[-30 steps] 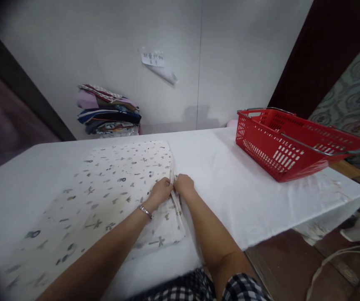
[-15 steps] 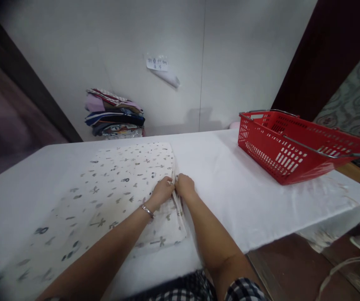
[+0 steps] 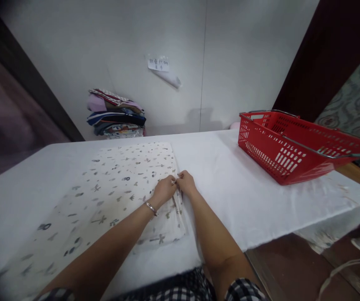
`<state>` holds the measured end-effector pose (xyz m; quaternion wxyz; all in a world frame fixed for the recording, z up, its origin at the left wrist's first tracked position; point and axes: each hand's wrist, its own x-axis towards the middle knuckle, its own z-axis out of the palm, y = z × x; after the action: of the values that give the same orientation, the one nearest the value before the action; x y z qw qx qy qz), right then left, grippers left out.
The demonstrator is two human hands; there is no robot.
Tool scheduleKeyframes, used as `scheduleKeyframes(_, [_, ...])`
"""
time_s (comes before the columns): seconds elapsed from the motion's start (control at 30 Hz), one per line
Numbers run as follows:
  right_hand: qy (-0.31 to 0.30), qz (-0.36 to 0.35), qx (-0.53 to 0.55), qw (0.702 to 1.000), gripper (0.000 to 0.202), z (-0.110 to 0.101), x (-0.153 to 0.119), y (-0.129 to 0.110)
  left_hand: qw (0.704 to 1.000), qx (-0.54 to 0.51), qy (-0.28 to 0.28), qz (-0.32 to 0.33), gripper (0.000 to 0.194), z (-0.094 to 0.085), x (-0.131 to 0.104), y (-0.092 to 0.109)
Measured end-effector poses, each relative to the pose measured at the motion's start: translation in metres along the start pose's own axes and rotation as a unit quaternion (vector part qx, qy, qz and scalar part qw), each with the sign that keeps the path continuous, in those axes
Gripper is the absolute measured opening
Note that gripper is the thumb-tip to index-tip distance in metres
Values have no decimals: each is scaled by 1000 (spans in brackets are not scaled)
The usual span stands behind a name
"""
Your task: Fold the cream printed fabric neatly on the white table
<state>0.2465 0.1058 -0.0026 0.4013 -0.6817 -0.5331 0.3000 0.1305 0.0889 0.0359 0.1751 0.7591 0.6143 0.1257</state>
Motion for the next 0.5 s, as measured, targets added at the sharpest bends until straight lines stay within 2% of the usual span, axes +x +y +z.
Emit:
scheduleKeyframes(0.1, [-15,7,4,1000,20,-2,-3,-3,1000,-17,2,-2,27,2,0,-2])
scheduleKeyframes(0.3, [-36,11,8,999,24,-2,-5,-2,991,-130,-13,-14,23,9,4,-7])
scheduleKeyframes(0.5, [-41,4,28,999,28,-1,-2,4,985,-167,-35,-23,23,10,7,-9])
